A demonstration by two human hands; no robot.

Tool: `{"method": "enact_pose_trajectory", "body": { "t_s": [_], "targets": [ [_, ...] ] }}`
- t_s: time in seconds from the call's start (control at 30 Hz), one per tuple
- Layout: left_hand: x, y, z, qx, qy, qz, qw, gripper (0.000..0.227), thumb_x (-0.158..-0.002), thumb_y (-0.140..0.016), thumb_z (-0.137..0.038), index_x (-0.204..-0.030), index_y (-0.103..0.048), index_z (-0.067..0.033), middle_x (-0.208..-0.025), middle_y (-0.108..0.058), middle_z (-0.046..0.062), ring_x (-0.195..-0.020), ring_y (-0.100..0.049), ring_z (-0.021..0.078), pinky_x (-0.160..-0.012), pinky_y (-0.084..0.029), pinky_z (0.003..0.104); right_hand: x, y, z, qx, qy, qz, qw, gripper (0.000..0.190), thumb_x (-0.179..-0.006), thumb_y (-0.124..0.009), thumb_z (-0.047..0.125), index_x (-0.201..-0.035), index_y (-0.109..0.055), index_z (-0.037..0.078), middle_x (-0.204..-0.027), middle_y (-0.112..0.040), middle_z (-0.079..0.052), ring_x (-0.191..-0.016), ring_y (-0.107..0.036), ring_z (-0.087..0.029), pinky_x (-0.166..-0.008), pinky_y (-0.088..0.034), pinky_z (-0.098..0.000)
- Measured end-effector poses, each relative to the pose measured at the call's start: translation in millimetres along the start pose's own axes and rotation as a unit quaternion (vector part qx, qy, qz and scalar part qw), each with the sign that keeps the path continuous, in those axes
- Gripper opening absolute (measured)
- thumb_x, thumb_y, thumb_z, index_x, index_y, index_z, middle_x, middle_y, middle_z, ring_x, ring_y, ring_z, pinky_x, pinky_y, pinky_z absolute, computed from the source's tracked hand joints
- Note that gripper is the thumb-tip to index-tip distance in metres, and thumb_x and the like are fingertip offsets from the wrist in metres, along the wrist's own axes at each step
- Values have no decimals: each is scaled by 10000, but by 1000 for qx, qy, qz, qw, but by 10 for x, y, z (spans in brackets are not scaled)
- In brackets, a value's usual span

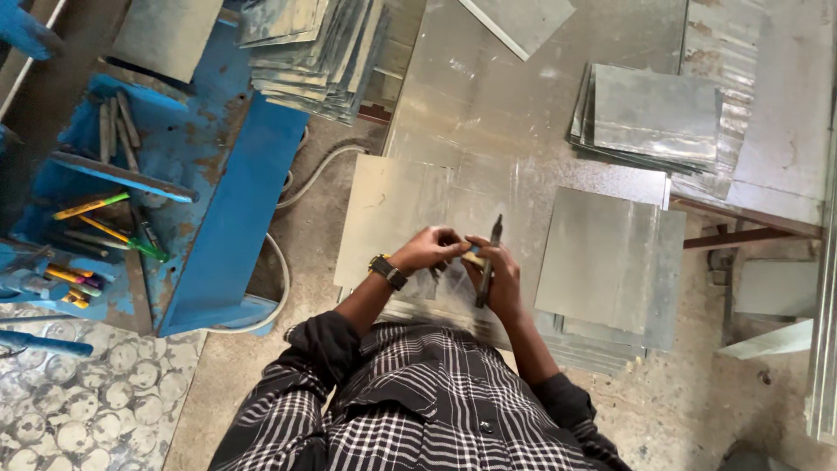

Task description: The person uses a metal ruler and a black marker to draw straight lines on multiple rectangular metal sheets. They repeatedly pick up a sheet, align the ruler, draw a line, and then place the sheet back into a stack or onto the workbench. The process is repeated for several sheets in a consistent sequence.

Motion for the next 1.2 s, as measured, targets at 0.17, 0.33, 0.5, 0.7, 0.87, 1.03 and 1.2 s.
{"method": "enact_pose_trajectory", "body": {
  "t_s": [0.17, 0.33, 0.5, 0.7, 0.87, 1.03, 1.2],
  "targets": [
    [-138, 896, 348, 46, 35, -129, 990, 242, -910, -751, -271, -980, -715, -42, -686, -603, 6, -530, -534, 100, -475, -434, 281, -355, -359, -92, 70, 58, 101, 991, 203, -812, -717, -17, -957, -590, 47, -1201, -728, -143, -932, -665, -348, -753, -555, -453],
    [-150, 2637, 623, 0, -111, -434, 894, 244, -901, -787, -240, -930, -758, 0, -816, -738, 56, -690, -641, 148, -631, -532, 323, -651, -527, -593, 224, 119, 164, 953, 190, -857, -689, 24, -1035, -664, 82, -963, -677, -74, -912, -648, -298, -752, -525, -447],
    [-138, 2999, 819, -156, -53, -552, 818, 317, -854, -835, -328, -881, -767, -20, -833, -777, 109, -746, -748, 188, -714, -579, 333, -994, -493, -880, 271, 103, 209, 934, 212, -837, -666, 52, -1038, -662, 119, -922, -670, -52, -970, -619, -283, -840, -497, -445],
    [-215, 2629, 920, -85, -29, -545, 834, 354, -858, -827, -358, -932, -757, -19, -833, -772, 106, -743, -741, 229, -729, -577, 362, -1152, -571, -1065, 270, 83, 263, 922, 199, -866, -655, 42, -1044, -638, 129, -904, -661, -23, -982, -610, -270, -825, -473, -432],
    [209, 2368, 287, -236, -103, -662, 704, 305, -919, -749, -237, -1097, -645, -12, -1044, -643, 173, -904, -649, 331, -787, -531, 441, -1154, -629, -1080, 271, 73, 282, 918, 196, -869, -662, 52, -1050, -645, 127, -885, -649, -31, -953, -601, -283, -794, -459, -439],
    [445, 1584, -446, -325, -230, -657, 640, 241, -956, -585, -76, -1190, -579, -18, -1167, -588, 218, -1128, -563, 392, -980, -462, 520, -1104, -661, -1037, 253, 65, 287, 921, 267, -829, -649, 22, -1079, -647, 117, -902, -648, -38, -962, -599, -289, -792, -461, -438],
    [-196, 737, -521, -364, -302, -394, 788, 296, -909, -617, -117, -1196, -591, -50, -1275, -579, 193, -1272, -534, 401, -1112, -414, 549, -1075, -688, -977, 250, 64, 284, 923, 256, -815, -655, 37, -1059, -637, 111, -908, -651, -43, -959, -595, -291, -812, -467, -443]
  ]
}}
Point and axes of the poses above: each hand's wrist, its own x-axis away from the middle knuckle, its own y-axis out of the back of the hand, z = x × y, the point moved 8 cm from there along -x, towards the middle knuckle
